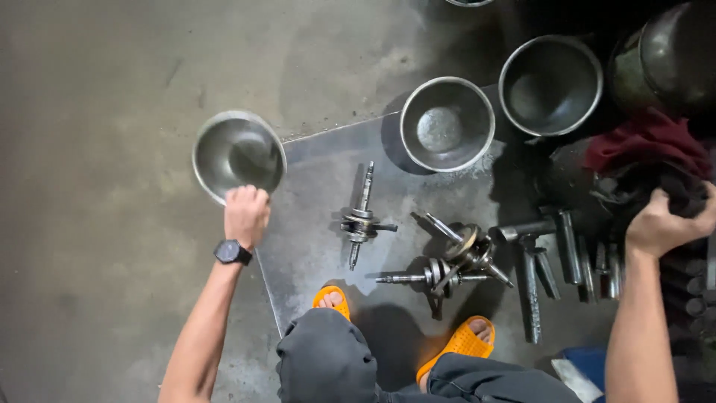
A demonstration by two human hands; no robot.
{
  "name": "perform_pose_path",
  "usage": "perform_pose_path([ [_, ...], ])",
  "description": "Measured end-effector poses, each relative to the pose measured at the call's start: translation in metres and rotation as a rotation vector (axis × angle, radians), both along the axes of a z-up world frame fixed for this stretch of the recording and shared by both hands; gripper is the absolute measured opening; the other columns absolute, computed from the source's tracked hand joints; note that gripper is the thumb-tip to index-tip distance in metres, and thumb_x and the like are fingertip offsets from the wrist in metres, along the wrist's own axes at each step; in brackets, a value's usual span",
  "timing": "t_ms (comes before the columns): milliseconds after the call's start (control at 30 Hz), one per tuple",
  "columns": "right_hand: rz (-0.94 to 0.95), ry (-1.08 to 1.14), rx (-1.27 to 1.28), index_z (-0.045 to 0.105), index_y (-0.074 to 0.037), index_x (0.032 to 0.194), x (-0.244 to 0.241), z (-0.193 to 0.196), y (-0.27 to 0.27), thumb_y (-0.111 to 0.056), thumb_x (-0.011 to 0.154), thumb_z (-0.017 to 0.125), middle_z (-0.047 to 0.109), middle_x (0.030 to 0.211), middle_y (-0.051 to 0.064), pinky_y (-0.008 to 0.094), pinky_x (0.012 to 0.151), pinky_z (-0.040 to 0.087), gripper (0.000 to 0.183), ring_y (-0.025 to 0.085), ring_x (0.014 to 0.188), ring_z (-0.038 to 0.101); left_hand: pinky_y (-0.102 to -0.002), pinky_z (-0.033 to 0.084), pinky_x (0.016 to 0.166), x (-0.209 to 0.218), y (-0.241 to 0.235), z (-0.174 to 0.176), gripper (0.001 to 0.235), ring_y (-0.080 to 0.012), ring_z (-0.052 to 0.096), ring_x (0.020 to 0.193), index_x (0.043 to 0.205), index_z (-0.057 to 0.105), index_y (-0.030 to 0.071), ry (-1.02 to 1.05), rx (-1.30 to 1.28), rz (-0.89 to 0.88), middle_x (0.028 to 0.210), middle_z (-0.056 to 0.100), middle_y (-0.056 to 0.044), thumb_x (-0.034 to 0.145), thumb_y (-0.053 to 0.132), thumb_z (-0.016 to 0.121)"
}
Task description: Assembling and aligning motorcycle crankshaft components using a press and dial indicator
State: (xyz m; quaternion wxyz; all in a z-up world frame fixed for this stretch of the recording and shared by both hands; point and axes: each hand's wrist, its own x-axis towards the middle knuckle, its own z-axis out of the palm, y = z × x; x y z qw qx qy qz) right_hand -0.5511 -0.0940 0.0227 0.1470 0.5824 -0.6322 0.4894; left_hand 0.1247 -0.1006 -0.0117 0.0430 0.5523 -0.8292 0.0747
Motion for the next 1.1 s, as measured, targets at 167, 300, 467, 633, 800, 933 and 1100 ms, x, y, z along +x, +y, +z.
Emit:
perform_pose_path([
  [167, 0.112, -0.056, 0.042, 0.053, 0.021, 0.102, 0.017, 0.020, -0.003, 0.023, 0.076, 0.053, 0.053, 0.094, 0.030, 0.046, 0.078, 0.047, 0.026, 0.040, 0.085, 0.054, -0.033, 0.033, 0.063, 0.017, 0.024, -0.048, 0.019, -0.0207, 0.044, 0.061, 0.067, 0.042, 0.016, -0.184, 0.033, 0.040, 0.067, 0.043, -0.002, 0.068, 0.014, 0.061],
  [300, 0.016, -0.084, 0.027, 0.050, 0.013, 0.096, 0.032, 0.040, -0.004, 0.017, 0.073, 0.054, 0.049, 0.088, 0.023, 0.042, 0.072, 0.044, 0.024, 0.035, 0.079, 0.049, -0.036, 0.035, 0.066, -0.007, 0.008, -0.032, 0.034, -0.0192, 0.048, 0.071, 0.078, 0.047, 0.019, -0.518, 0.191, 0.162, 0.080, 0.047, -0.001, 0.062, 0.041, 0.067],
  [467, -0.042, -0.100, 0.060, 0.050, 0.010, 0.096, 0.035, 0.050, -0.007, 0.011, 0.069, 0.057, 0.048, 0.087, 0.020, 0.041, 0.073, 0.041, 0.028, 0.035, 0.079, 0.048, -0.043, 0.035, 0.088, -0.141, -0.069, 0.063, 0.067, -0.0247, 0.052, 0.099, 0.114, 0.051, 0.011, -0.093, 0.002, -0.106, 0.114, 0.051, -0.010, 0.057, 0.039, 0.068],
  [633, -0.089, -0.119, 0.069, 0.049, 0.008, 0.092, 0.030, 0.051, -0.007, 0.007, 0.066, 0.057, 0.048, 0.088, 0.019, 0.042, 0.075, 0.040, 0.028, 0.036, 0.079, 0.047, -0.037, 0.038, 0.085, -0.328, -0.130, 0.080, 0.009, -0.0212, 0.048, 0.077, 0.077, 0.048, 0.016, 0.021, -0.124, -0.621, 0.074, 0.044, -0.002, 0.079, 0.007, 0.050],
  [800, -0.103, -0.121, 0.019, 0.055, 0.004, 0.090, 0.014, 0.038, -0.009, 0.008, 0.056, 0.063, 0.054, 0.085, 0.019, 0.041, 0.075, 0.041, 0.035, 0.037, 0.078, 0.054, -0.055, 0.033, 0.090, -0.476, -0.155, -0.073, 0.022, -0.0362, 0.052, 0.088, 0.093, 0.059, -0.002, 0.123, -0.280, -0.658, 0.086, 0.054, -0.020, 0.078, 0.013, 0.052],
  [933, -0.103, -0.149, -0.007, 0.055, 0.005, 0.089, 0.015, 0.041, -0.014, 0.008, 0.056, 0.062, 0.054, 0.086, 0.018, 0.040, 0.076, 0.042, 0.033, 0.036, 0.079, 0.055, -0.062, 0.033, 0.084, -0.503, -0.157, -0.121, 0.022, -0.0404, 0.053, 0.075, 0.083, 0.062, -0.005, 0.133, -0.313, -0.635, 0.075, 0.055, -0.023, 0.071, 0.010, 0.052],
  [1100, -0.101, -0.147, -0.014, 0.054, 0.006, 0.087, 0.017, 0.046, -0.018, 0.012, 0.060, 0.059, 0.052, 0.085, 0.017, 0.040, 0.073, 0.041, 0.028, 0.033, 0.073, 0.051, -0.065, 0.036, 0.073, -0.494, -0.163, -0.131, 0.019, -0.0365, 0.051, 0.056, 0.078, 0.063, -0.009, 0.086, -0.238, -0.753, 0.063, 0.051, -0.021, 0.065, 0.000, 0.052],
])
